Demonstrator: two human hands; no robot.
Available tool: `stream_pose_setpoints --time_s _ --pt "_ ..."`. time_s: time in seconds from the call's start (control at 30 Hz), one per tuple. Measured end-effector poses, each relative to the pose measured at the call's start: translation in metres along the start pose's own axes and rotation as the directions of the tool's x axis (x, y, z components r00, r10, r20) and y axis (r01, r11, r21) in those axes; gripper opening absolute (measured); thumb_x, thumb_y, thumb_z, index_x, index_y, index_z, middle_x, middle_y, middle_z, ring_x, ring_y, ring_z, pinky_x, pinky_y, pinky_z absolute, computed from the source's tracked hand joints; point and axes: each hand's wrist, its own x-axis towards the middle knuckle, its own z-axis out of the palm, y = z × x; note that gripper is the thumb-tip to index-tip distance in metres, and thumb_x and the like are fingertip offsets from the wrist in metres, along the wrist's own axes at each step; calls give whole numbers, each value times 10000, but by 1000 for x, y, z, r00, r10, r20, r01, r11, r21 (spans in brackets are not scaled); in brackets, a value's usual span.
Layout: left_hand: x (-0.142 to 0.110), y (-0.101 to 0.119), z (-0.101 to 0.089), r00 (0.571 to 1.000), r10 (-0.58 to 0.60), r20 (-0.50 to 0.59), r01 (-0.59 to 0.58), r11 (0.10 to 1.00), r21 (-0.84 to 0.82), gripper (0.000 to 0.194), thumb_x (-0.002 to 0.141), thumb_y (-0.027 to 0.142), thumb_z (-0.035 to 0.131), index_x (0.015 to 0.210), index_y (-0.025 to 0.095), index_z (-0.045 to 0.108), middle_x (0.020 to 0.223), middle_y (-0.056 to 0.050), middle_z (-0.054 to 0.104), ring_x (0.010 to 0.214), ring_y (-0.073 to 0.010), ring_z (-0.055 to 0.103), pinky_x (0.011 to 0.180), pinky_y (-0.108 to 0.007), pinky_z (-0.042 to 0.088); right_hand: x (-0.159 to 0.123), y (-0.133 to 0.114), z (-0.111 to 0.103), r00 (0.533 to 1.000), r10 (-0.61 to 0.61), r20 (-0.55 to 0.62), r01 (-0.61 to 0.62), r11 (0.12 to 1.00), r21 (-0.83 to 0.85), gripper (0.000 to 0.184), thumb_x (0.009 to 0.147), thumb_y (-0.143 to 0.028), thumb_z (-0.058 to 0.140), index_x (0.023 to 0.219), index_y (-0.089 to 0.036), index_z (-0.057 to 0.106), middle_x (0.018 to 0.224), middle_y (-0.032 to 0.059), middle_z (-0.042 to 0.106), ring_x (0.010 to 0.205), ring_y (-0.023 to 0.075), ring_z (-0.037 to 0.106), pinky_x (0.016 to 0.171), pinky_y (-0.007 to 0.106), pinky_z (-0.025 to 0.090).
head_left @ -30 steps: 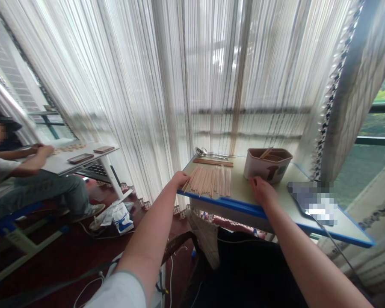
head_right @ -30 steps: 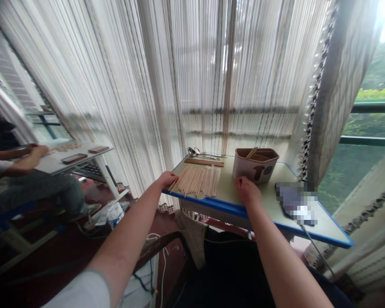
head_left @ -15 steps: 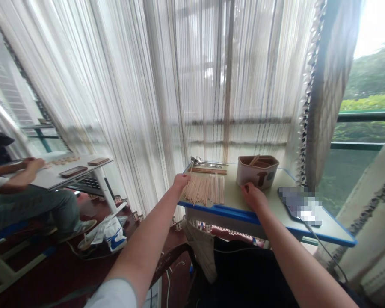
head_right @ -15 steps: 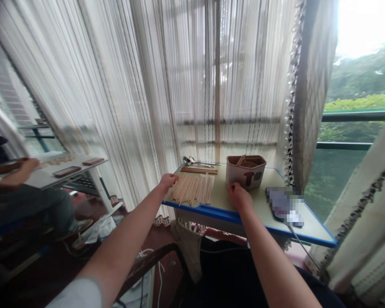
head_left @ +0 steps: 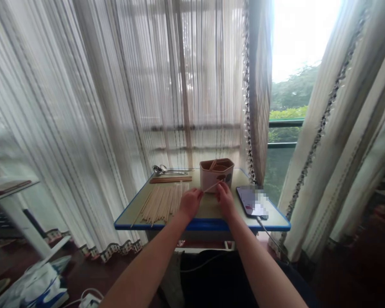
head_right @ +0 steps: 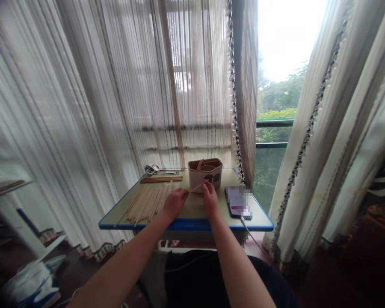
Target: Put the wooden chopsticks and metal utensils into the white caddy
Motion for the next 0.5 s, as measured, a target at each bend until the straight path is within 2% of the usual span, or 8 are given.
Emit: stream_pose_setpoints --time_s 0.13,0.2,0.23,0.3,0.37,0.4,0.43,0.5 --pt "7 14 8 1000 22 21 -21 1000 -15 288 903 326 383 901 222 652 872 -70 632 861 -193 590 822 -320 419 -4 -5 -5 994 -85 -71 84 996 -11 374 800 -525 443 925 -190 549 677 -12 525 543 118 461 483 234 379" --pt "18 18 11 999 38 4 -38 994 -98 215 869 302 450 919 221 643 898 -68 632 897 -195 585 860 -329 417 -6 -8 -8 981 -116 -152 114 993 -23 341 816 -519 434 857 -194 529 655 -23 500 542 115 456 502 238 386" --pt "26 19 12 999 23 -40 -29 986 -165 191 838 279 496 963 217 626 945 -67 628 921 -193 579 870 -326 421 -7 -10 -10 970 -131 -203 129 991 -23 330 824 -514 429 847 -196 516 658 -27 493 543 113 457 510 240 390" --pt "48 18 16 974 -110 -197 41 945 -324 316 780 247 560 1092 201 551 1071 -74 593 961 -184 565 858 -314 443 -9 -13 -12 937 -142 -318 146 989 -10 312 843 -506 409 855 -203 485 673 -31 483 542 108 459 514 239 396" --pt "70 12 22 883 -326 -337 140 869 -474 440 770 257 563 1188 181 452 1163 -97 541 983 -178 555 827 -308 465 -10 -15 -14 900 -128 -416 150 988 20 298 855 -503 393 867 -211 452 695 -33 475 540 102 462 504 233 398" --pt "80 7 27 841 -404 -360 174 831 -528 464 782 262 543 1218 174 411 1190 -108 522 996 -175 552 825 -306 469 -11 -16 -14 882 -118 -456 155 987 45 292 858 -502 388 877 -215 436 712 -32 475 536 96 462 495 228 398" --pt "88 3 33 822 -445 -355 193 805 -561 479 795 258 520 1243 169 377 1213 -118 508 1017 -175 548 837 -307 468 -12 -17 -15 865 -109 -490 166 983 74 286 861 -501 387 888 -219 424 732 -32 477 530 89 461 482 221 394" --pt "98 -6 46 855 -432 -287 207 792 -574 537 786 219 510 1286 158 325 1267 -135 478 1081 -183 528 891 -317 451 -12 -22 -16 827 -104 -553 207 970 126 273 862 -494 396 900 -224 409 757 -34 478 510 73 452 453 204 375"
